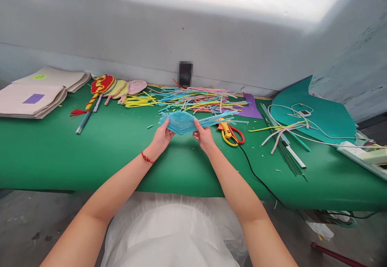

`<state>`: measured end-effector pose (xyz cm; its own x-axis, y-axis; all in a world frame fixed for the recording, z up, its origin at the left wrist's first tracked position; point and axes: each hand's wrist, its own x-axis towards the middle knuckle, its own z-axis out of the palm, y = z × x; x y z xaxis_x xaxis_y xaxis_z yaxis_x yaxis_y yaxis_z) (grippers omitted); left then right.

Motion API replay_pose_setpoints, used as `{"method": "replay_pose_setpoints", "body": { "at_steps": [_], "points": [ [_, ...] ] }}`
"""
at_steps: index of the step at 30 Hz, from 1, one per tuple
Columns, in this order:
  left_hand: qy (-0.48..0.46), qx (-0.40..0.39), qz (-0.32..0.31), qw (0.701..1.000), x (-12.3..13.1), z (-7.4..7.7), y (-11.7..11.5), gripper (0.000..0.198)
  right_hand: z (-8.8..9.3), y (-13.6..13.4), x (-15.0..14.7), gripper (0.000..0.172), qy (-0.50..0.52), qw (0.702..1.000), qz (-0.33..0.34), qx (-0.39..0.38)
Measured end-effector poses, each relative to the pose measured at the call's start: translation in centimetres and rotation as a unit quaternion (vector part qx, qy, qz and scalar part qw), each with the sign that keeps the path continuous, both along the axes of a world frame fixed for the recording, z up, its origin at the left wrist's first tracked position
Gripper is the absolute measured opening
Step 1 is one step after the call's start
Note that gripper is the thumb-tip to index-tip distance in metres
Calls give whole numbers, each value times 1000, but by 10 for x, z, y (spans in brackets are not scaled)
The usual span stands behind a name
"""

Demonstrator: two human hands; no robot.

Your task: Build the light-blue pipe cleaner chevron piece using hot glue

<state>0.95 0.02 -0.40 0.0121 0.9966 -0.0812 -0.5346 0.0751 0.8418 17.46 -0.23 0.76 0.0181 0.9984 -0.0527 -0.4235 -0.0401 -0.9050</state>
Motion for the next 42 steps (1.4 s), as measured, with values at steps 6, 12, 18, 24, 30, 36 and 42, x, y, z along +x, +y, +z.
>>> {"method": "replay_pose_setpoints", "body": {
  "at_steps": [6, 12, 18, 24, 30, 36, 42],
  "points": [
    [-38, 9, 6, 999, -8, 4, 2, 30, 3, 1, 4, 48, 25, 1000, -6, -6],
    [-70, -2, -8, 998, 3, 12, -8, 30, 3, -5, 2, 45, -66, 997, 40, 18],
    [-144, -64, 59, 986, -9, 21, -1, 21, 26, -3, 40, 37, -435, 891, 85, 102],
    [-187, -105, 107, 971, -16, 26, 3, 26, 20, 14, 118, 32, -654, 743, -143, 21],
    [-191, -100, 101, 971, -13, 25, 3, 22, -14, 20, 155, 49, -690, 708, -120, -92],
    [-192, -97, 108, 971, -14, 26, 3, 24, -21, 27, 158, 34, -668, 733, -109, -68],
    [-186, -92, 97, 973, -13, 26, 1, 26, -24, 30, 188, 45, -629, 726, -271, -67]
  ]
}}
